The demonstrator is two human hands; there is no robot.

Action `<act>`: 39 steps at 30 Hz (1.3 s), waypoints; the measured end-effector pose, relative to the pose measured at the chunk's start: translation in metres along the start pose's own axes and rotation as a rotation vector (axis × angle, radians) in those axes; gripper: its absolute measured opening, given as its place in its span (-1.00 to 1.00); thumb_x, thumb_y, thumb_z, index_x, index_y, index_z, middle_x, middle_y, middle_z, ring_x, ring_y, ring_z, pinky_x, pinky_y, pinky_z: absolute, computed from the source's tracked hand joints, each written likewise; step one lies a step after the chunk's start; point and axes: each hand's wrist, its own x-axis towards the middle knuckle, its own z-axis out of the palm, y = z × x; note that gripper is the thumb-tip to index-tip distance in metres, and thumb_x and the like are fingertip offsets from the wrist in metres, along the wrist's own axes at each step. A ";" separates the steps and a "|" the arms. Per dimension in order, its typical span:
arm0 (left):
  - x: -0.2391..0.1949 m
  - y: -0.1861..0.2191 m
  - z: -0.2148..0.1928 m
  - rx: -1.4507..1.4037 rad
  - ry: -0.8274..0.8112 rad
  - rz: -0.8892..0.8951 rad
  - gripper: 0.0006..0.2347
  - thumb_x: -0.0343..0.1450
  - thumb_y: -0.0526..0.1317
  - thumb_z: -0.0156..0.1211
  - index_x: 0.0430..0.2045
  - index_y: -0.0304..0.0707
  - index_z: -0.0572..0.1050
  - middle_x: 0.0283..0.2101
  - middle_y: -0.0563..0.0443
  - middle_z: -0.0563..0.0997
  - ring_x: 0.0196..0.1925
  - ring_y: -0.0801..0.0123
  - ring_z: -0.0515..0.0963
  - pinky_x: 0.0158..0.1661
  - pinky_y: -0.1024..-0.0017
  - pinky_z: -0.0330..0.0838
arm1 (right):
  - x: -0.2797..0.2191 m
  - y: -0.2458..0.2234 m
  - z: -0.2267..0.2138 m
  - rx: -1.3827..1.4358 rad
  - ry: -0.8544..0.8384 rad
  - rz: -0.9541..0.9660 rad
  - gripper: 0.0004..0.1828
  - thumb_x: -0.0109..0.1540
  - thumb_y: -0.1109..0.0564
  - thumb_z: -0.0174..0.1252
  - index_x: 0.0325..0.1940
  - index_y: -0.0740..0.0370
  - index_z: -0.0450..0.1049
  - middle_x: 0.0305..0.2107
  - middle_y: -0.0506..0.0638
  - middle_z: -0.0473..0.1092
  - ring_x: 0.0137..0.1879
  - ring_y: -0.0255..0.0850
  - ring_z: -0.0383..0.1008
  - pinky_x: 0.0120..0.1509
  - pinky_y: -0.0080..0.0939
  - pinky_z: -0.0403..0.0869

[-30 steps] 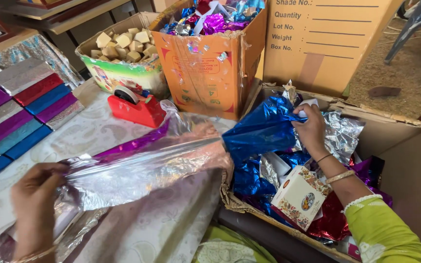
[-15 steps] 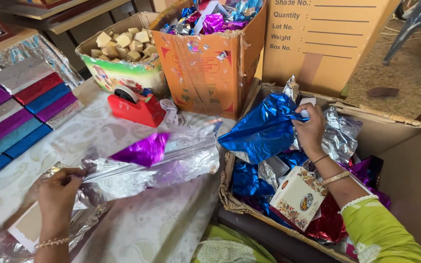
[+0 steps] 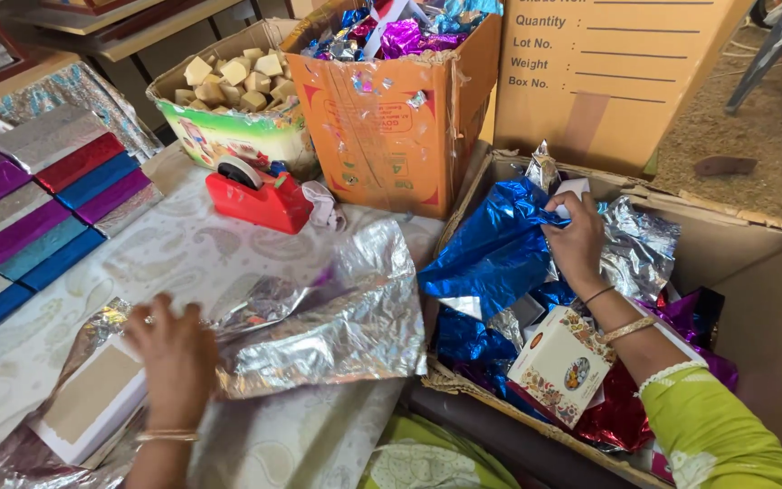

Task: The person is wrapping boxes and items with decorative paper and foil.

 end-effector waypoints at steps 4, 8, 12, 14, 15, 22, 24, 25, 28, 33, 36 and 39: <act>0.026 0.075 -0.001 -0.375 -0.177 0.115 -0.66 0.06 -0.27 0.41 -0.29 -0.23 0.63 0.15 -0.26 0.48 0.34 -0.11 0.30 0.33 -0.08 0.07 | -0.001 -0.001 0.004 0.003 -0.008 -0.019 -0.63 0.01 0.35 0.39 -0.18 0.14 0.45 -0.21 0.11 0.36 -0.07 0.19 0.46 -0.04 0.12 0.42; 0.027 0.147 0.005 -0.733 -0.179 0.536 -0.50 0.24 -0.07 0.40 0.04 -0.23 0.46 0.18 -0.44 0.37 0.31 -0.41 0.20 0.22 -0.33 0.04 | -0.002 -0.007 -0.001 -0.004 -0.014 -0.011 -0.63 0.01 0.36 0.39 -0.18 0.14 0.46 -0.20 0.13 0.35 -0.08 0.19 0.45 -0.05 0.12 0.41; 0.023 0.165 0.042 -0.703 -0.400 0.533 -0.60 0.29 -0.13 0.30 -0.04 -0.31 0.46 0.09 -0.29 0.47 0.22 -0.19 0.33 0.15 -0.23 0.12 | 0.001 0.008 -0.010 0.001 0.024 0.002 -0.64 0.01 0.37 0.39 -0.19 0.16 0.47 -0.22 0.13 0.34 -0.08 0.18 0.45 -0.04 0.11 0.41; 0.025 0.151 0.040 -0.690 -0.421 0.528 -0.72 0.33 -0.18 0.23 -0.14 -0.28 0.47 -0.02 -0.23 0.52 0.15 -0.11 0.41 0.17 -0.09 0.24 | 0.001 0.013 -0.011 0.027 0.027 -0.002 -0.64 0.00 0.38 0.38 -0.20 0.18 0.46 -0.23 0.12 0.35 -0.07 0.17 0.45 -0.02 0.09 0.41; 0.026 0.142 0.039 -0.673 -0.434 0.516 -0.84 0.37 -0.23 0.17 -0.23 -0.25 0.48 -0.13 -0.16 0.57 0.09 -0.03 0.49 0.19 0.05 0.35 | 0.002 0.015 -0.010 0.059 0.032 -0.016 -0.64 -0.01 0.38 0.38 -0.20 0.19 0.45 -0.23 0.12 0.35 -0.06 0.16 0.46 0.00 0.07 0.41; 0.039 0.116 0.027 -0.810 -0.408 0.288 -0.86 0.38 -0.31 0.19 -0.26 -0.36 0.46 -0.26 -0.31 0.55 -0.17 -0.21 0.54 -0.18 0.05 0.42 | 0.003 0.003 -0.002 0.118 0.033 0.011 -0.67 0.00 0.38 0.39 -0.24 0.19 0.47 -0.27 0.11 0.36 -0.10 0.12 0.47 -0.02 0.01 0.41; 0.045 0.113 0.016 -0.897 -0.386 0.272 -0.82 0.29 -0.45 0.11 -0.27 -0.37 0.44 -0.23 -0.29 0.56 -0.14 -0.21 0.54 -0.18 0.06 0.43 | 0.004 0.003 -0.003 0.107 0.032 0.003 -0.66 -0.01 0.38 0.42 -0.25 0.21 0.47 -0.28 0.10 0.36 -0.12 0.12 0.46 -0.03 0.03 0.40; 0.046 0.113 0.013 -0.898 -0.386 0.271 -0.82 0.29 -0.45 0.11 -0.27 -0.37 0.44 -0.23 -0.29 0.56 -0.14 -0.21 0.54 -0.18 0.06 0.43 | 0.004 0.005 -0.003 0.106 0.031 0.003 -0.66 -0.01 0.38 0.42 -0.25 0.21 0.47 -0.28 0.10 0.36 -0.12 0.12 0.46 -0.03 0.03 0.40; 0.050 0.114 0.008 -0.862 -0.459 0.265 -0.84 0.30 -0.46 0.14 -0.29 -0.34 0.44 -0.27 -0.28 0.55 -0.17 -0.20 0.55 -0.18 0.06 0.42 | 0.005 0.008 -0.001 0.133 0.034 -0.015 -0.64 -0.02 0.39 0.40 -0.23 0.21 0.46 -0.27 0.09 0.37 -0.11 0.10 0.47 -0.02 0.02 0.42; 0.048 0.108 0.010 -0.900 -0.468 0.287 -0.88 0.31 -0.45 0.13 -0.33 -0.38 0.41 -0.30 -0.30 0.55 -0.18 -0.21 0.55 -0.20 0.06 0.40 | 0.004 0.003 0.002 0.086 0.004 0.002 -0.65 -0.03 0.36 0.43 -0.25 0.17 0.49 -0.29 0.09 0.37 -0.15 0.09 0.48 -0.06 0.03 0.41; 0.050 0.105 0.011 -0.888 -0.506 0.283 -0.93 0.35 -0.42 0.14 -0.37 -0.38 0.41 -0.31 -0.30 0.55 -0.20 -0.20 0.55 -0.22 0.08 0.40 | 0.004 -0.002 0.003 0.076 -0.019 0.009 -0.66 -0.03 0.36 0.42 -0.25 0.17 0.49 -0.28 0.09 0.37 -0.16 0.09 0.48 -0.10 0.03 0.42; 0.049 0.104 0.011 -0.884 -0.539 0.304 -0.95 0.36 -0.40 0.16 -0.40 -0.38 0.43 -0.33 -0.27 0.56 -0.21 -0.16 0.55 -0.21 0.11 0.42 | 0.004 -0.003 0.004 0.063 -0.038 0.002 -0.66 -0.01 0.36 0.42 -0.24 0.16 0.48 -0.26 0.09 0.37 -0.15 0.09 0.49 -0.10 0.04 0.42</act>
